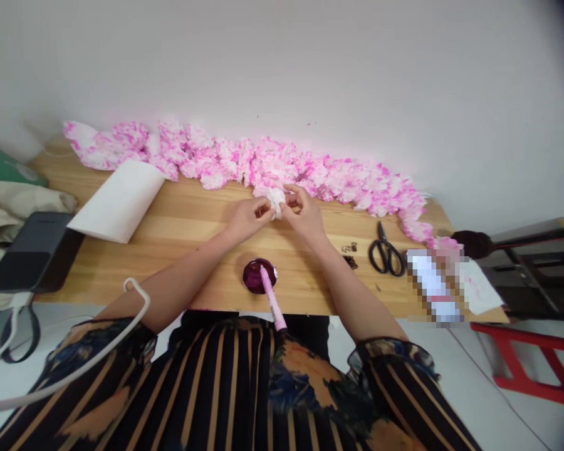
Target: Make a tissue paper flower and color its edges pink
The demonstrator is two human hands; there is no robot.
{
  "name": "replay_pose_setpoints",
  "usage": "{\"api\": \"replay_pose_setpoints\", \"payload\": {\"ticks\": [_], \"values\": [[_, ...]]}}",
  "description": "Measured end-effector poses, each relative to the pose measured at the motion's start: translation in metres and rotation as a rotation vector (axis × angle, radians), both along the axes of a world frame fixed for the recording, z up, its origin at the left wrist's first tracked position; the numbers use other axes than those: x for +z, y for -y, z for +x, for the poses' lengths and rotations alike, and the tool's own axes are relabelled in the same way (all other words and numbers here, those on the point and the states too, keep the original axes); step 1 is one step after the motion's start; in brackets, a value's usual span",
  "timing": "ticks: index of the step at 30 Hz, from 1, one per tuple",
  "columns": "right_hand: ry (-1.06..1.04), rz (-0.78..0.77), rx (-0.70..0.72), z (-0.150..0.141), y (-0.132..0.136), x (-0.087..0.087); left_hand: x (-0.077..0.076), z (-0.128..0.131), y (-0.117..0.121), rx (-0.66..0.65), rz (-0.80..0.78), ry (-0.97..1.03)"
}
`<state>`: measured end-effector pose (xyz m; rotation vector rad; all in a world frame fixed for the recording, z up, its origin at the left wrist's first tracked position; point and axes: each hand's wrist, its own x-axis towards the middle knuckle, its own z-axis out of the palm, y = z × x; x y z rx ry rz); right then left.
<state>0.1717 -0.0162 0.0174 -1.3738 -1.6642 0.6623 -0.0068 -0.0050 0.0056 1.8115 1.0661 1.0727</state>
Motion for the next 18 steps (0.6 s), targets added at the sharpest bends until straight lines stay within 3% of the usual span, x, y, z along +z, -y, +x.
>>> {"api": "replay_pose_setpoints", "payload": {"ticks": [2,8,18], "values": [[-0.018,-0.001,0.003,-0.0019,0.0001,-0.0025,0.0007,0.0005,0.0003,0.002,-0.006,0.015],[0.053,0.068,0.001,-0.0043,0.0028,-0.0028,-0.0009,0.0023,-0.0042,0.061,-0.194,0.336],[0.136,0.09,0.006,-0.0057,0.0066,-0.0013,0.003,0.0067,-0.005,0.031,-0.272,0.455]]}}
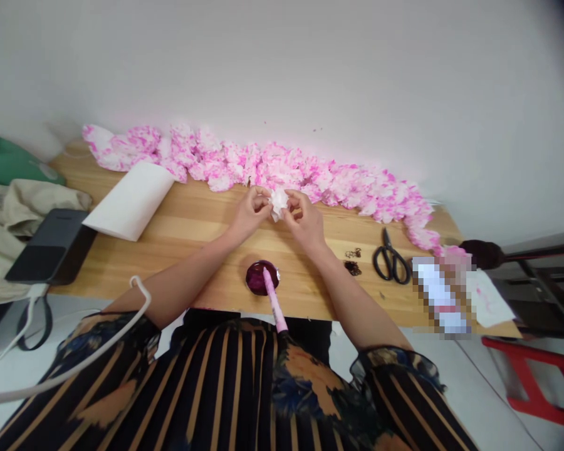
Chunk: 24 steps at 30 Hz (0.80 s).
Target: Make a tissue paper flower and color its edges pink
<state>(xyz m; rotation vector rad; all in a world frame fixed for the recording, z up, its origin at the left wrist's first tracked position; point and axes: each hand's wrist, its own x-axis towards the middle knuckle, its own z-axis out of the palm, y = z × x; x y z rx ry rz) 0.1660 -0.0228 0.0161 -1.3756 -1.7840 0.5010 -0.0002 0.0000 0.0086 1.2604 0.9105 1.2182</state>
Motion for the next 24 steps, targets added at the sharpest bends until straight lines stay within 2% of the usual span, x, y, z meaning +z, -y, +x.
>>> {"api": "replay_pose_setpoints", "payload": {"ticks": [5,9,14,17,24], "values": [[-0.009,0.028,-0.008,0.0,0.0,0.001,0.008,0.0,0.002,0.0,-0.048,0.008],[-0.03,0.039,-0.027,0.0,0.0,0.002,0.007,0.0,0.002,0.002,-0.043,-0.007],[-0.068,0.062,-0.033,0.0,-0.002,-0.003,0.001,-0.002,0.003,0.031,0.087,-0.108],[-0.102,0.102,-0.029,0.001,-0.004,-0.008,0.003,-0.005,0.006,0.002,0.173,-0.183],[-0.112,0.144,-0.025,0.001,-0.005,-0.011,0.005,-0.004,0.009,-0.005,0.211,-0.354]]}}
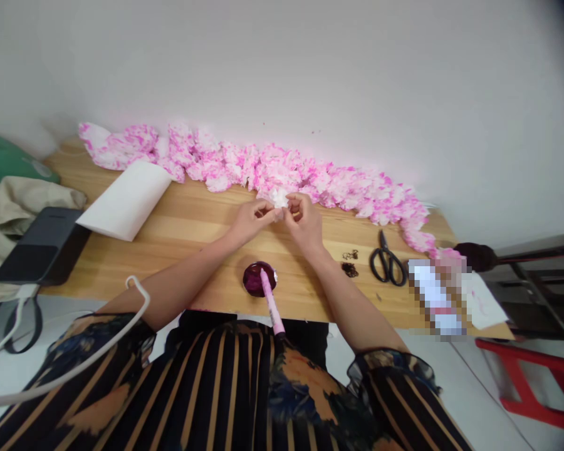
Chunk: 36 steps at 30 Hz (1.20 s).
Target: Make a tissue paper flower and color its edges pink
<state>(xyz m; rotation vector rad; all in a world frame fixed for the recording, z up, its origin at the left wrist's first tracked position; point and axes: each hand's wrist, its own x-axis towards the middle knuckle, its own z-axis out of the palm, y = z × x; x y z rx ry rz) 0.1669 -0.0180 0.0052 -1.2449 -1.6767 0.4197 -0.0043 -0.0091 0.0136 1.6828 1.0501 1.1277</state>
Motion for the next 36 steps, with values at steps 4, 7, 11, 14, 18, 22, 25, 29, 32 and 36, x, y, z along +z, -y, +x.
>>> {"api": "replay_pose_setpoints", "payload": {"ticks": [4,7,11,14,18,22,25,29,32,36], "values": [[0.044,0.018,0.027,-0.001,0.002,0.003,-0.008,0.001,-0.006,-0.006,-0.048,0.013],[0.031,0.005,0.029,-0.001,0.002,0.004,-0.012,0.0,-0.008,-0.039,-0.092,0.087],[-0.018,-0.052,-0.006,-0.001,0.002,0.004,-0.012,-0.001,-0.009,-0.074,-0.115,0.152],[-0.03,-0.064,-0.013,0.0,0.002,0.003,-0.011,-0.001,-0.009,-0.079,-0.137,0.196],[0.012,-0.018,0.028,0.0,0.002,0.004,-0.009,-0.002,-0.009,-0.093,-0.176,0.243],[0.096,0.051,0.064,0.001,0.002,0.006,-0.007,-0.002,-0.008,-0.104,-0.189,0.258],[0.122,0.067,0.077,0.001,0.003,0.005,-0.007,-0.002,-0.007,-0.101,-0.182,0.257],[0.017,-0.001,0.082,0.001,0.0,0.002,-0.009,-0.003,-0.009,-0.112,-0.16,0.285],[-0.239,-0.159,0.075,0.003,-0.005,0.001,-0.01,-0.004,-0.012,-0.096,-0.153,0.366],[-0.517,-0.297,0.104,0.005,-0.009,0.004,-0.012,-0.004,-0.016,-0.003,-0.156,0.406]]}}
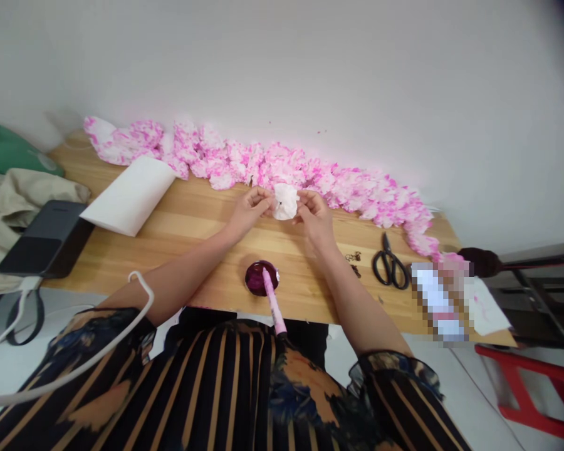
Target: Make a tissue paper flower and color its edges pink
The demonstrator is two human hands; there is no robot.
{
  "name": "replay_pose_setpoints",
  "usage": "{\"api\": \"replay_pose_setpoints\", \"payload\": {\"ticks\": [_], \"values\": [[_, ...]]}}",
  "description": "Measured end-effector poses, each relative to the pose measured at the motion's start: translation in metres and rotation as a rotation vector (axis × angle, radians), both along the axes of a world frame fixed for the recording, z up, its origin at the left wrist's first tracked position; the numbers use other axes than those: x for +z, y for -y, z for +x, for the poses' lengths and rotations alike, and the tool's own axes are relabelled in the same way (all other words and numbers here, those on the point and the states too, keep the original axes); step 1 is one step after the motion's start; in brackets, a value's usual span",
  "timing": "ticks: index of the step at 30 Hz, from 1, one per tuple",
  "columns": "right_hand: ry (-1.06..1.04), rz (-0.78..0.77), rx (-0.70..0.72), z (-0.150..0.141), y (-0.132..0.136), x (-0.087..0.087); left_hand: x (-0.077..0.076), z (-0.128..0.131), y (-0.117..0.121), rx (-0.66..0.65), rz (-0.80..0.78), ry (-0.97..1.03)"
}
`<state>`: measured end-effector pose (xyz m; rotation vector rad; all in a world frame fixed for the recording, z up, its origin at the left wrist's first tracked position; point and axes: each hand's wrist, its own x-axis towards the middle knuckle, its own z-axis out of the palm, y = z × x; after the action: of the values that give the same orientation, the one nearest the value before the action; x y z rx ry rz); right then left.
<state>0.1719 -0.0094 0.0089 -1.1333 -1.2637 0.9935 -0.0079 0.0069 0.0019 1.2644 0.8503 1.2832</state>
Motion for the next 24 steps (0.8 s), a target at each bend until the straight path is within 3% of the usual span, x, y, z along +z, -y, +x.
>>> {"api": "replay_pose_setpoints", "payload": {"ticks": [5,16,20,24], "values": [[-0.054,-0.045,0.032,-0.003,0.004,0.007,-0.001,0.004,0.002,0.075,0.041,-0.113],[-0.022,-0.095,0.126,-0.003,0.008,0.009,-0.01,0.003,-0.002,-0.039,0.069,-0.24],[0.0,-0.051,0.125,-0.001,0.009,0.011,-0.006,0.001,-0.002,-0.104,0.044,-0.118],[0.102,0.025,0.153,-0.004,0.015,0.016,0.001,0.002,0.003,-0.268,-0.128,0.176]]}}
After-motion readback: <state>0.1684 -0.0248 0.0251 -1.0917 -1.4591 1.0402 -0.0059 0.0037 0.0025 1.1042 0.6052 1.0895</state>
